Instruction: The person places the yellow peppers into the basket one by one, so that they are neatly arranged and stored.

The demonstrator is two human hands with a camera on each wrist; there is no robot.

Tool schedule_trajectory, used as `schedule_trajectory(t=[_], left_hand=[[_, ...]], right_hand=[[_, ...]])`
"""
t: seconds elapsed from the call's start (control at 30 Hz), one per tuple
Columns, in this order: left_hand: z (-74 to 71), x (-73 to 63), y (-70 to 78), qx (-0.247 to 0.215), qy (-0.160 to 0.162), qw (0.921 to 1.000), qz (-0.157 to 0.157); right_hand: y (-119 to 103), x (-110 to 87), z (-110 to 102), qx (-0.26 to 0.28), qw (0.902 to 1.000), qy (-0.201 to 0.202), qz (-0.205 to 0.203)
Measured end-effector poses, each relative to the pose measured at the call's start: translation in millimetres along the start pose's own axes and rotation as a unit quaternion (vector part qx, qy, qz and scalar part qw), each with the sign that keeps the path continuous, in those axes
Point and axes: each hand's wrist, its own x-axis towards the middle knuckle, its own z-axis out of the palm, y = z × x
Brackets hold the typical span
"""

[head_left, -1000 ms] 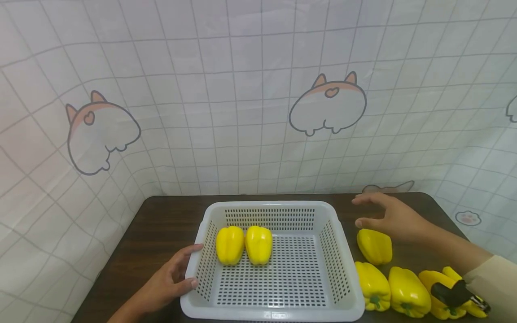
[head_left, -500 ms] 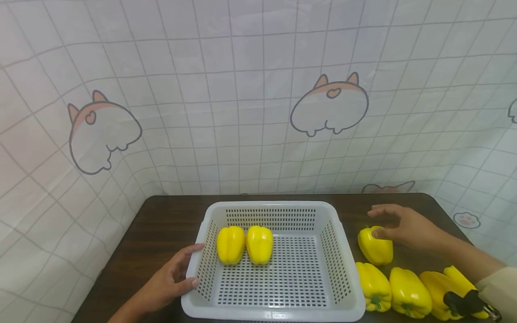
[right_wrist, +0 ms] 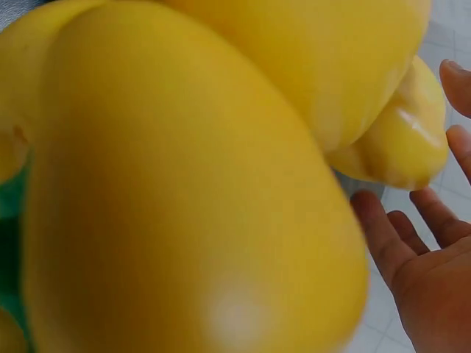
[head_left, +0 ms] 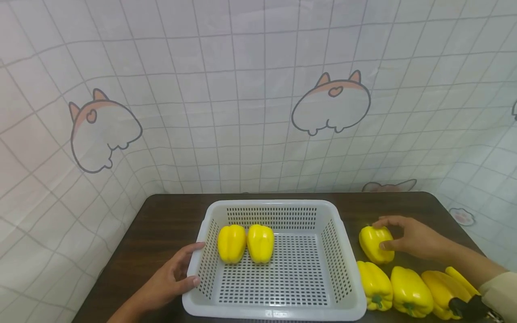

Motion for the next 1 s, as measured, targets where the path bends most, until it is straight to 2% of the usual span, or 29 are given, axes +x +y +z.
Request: schedule_trajectory(t=[0.5, 0.83, 1.0], left_hand=[[-1.3, 1.4, -1.7, 0.000, -0.004, 1.0000, 0.002], [-1.0, 0.4, -1.1, -0.019, -0.014, 0.9996, 0.013], [-1.6, 0.4, -1.3, -0.021, -0.013, 0.9997, 0.007]], right_hand=[[7.8, 2.7, 5.4, 0.015, 0.9998, -0.009, 0.004], [6.9, 2.0, 3.5, 0.059, 0.9976, -0.028, 0.026], [8.5, 1.6, 3.2, 0.083, 0.9953, -0.035, 0.035]])
